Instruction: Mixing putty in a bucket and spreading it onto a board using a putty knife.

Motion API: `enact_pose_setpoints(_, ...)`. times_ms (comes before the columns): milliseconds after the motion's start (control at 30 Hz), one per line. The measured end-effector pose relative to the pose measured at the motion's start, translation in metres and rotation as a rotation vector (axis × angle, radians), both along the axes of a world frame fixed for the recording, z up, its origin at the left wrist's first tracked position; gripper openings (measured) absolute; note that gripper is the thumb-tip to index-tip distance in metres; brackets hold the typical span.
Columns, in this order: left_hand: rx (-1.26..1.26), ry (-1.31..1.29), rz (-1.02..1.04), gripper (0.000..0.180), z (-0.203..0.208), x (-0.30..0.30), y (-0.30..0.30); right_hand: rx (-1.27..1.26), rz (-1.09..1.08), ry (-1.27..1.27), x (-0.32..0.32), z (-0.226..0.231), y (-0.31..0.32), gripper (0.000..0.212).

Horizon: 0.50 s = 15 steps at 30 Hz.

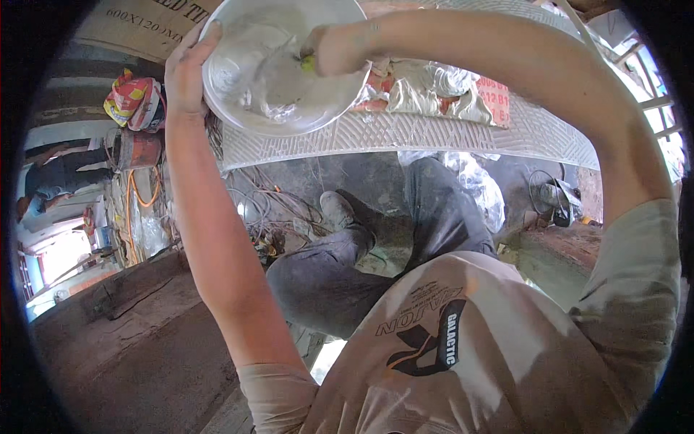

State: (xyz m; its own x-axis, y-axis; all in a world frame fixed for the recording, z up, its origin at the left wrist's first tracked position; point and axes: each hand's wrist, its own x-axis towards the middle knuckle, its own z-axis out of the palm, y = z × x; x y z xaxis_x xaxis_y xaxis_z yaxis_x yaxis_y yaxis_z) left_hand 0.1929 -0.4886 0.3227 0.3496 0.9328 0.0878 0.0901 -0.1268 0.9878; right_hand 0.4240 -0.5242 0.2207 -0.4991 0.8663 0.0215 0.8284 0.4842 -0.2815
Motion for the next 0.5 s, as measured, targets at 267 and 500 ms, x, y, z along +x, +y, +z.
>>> enact_pose_setpoints(267, 0.043, -0.033, -0.053, 0.045, -0.004, 0.038, -0.005, 0.087, 0.193, -0.45, -0.049, -0.021, 0.104, 0.033)
enact_pose_setpoints(500, -0.025, -0.013, -0.044, 0.049, -0.005, -0.004, 0.007, -0.044, -0.071, -0.272, -0.101, 0.007, 0.025, 0.031)
